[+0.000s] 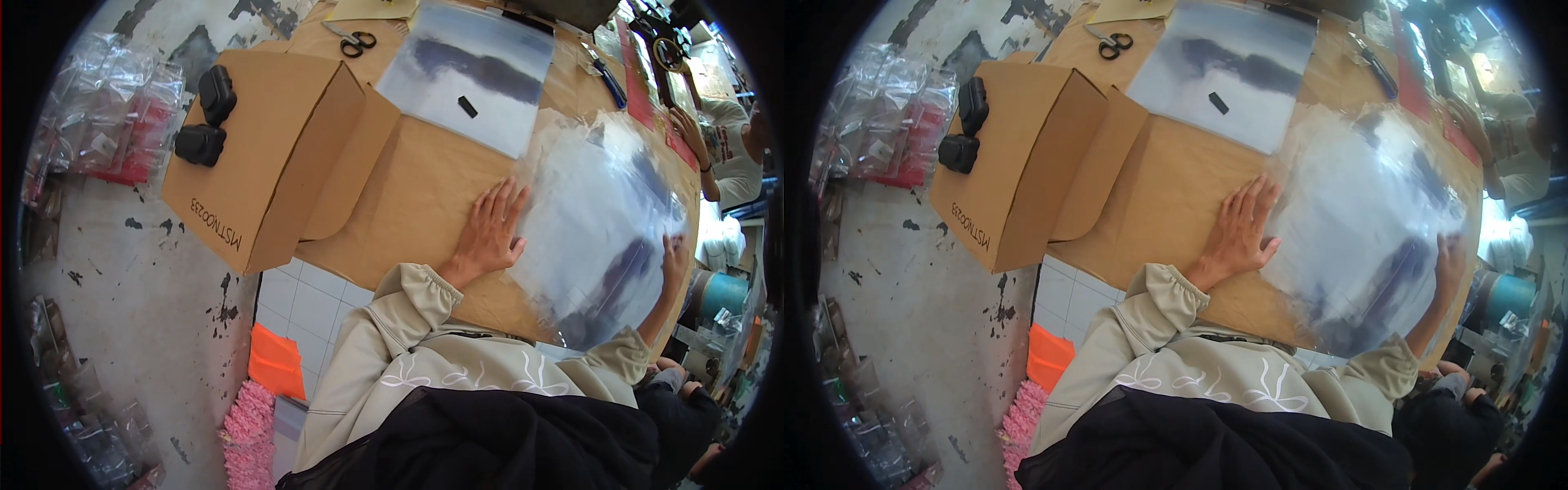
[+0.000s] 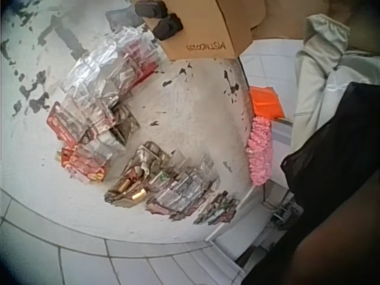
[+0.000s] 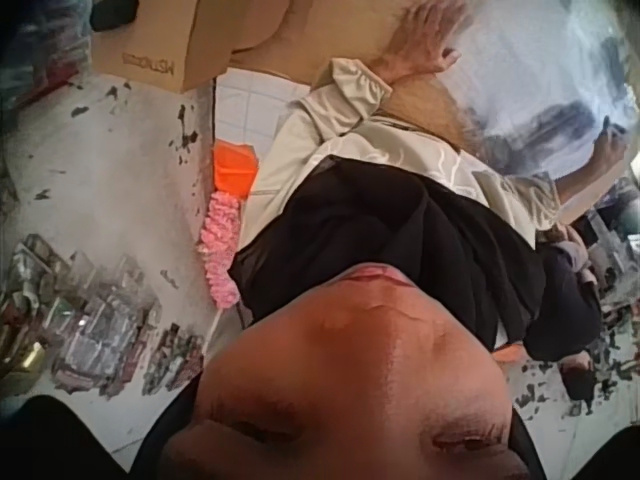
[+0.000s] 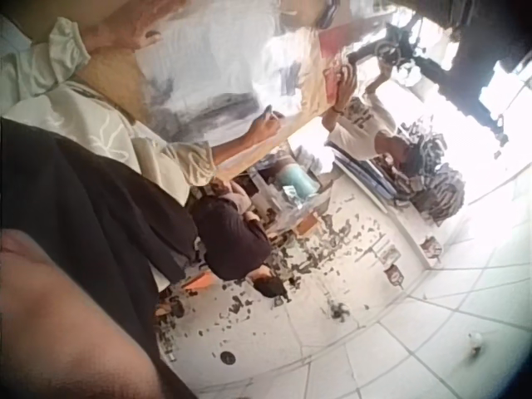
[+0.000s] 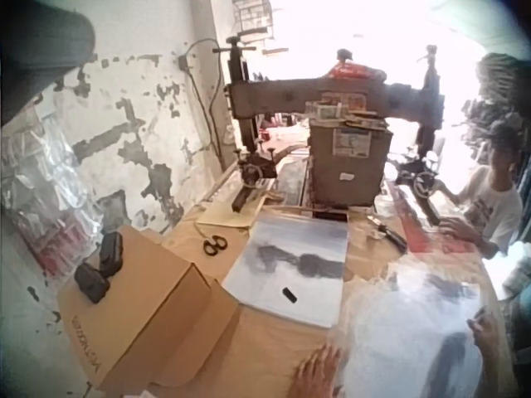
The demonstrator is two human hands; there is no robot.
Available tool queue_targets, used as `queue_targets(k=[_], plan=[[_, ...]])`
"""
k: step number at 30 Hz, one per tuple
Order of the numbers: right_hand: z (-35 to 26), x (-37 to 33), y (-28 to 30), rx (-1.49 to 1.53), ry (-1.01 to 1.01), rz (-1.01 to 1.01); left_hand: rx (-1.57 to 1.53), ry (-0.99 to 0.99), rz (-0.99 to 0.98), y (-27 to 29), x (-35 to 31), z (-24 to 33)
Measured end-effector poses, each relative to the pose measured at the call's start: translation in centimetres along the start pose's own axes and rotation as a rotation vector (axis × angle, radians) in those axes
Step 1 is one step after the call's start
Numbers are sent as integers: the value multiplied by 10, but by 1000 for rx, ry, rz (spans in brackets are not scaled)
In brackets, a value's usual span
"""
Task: The person picks up a stack of clear plastic sleeves from the workbench, then separates, flips through, and aligns them by hand on the table.
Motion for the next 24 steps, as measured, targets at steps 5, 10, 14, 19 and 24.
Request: queue_targets(k=[5,10,14,19,24], plan=[[17,-65,-23,-532,-11,75,-97,-3,-78,-5,-5,0],[-6,-94,-32,-65,-129,38,-182,-52,-24,-8,-4,-1],[-25,-108,-41,565,-357,-355,-151,-56,-15,-5,-2,2],[43,-76,0,269,-432,-188,-106,3,-26,-6,-7,1],[84,-62,17,-346,-256,157,4,-8,-73,-12,-9,0]])
Point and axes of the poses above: each hand's wrist, its own x-axis towards the middle knuckle, its own y-axis out of the back of the hand, z = x × y, the point moved 9 cm from there along x, towards the middle knuckle, and after that the axes turned 15 degrees about -y, right-handed, at the moved point
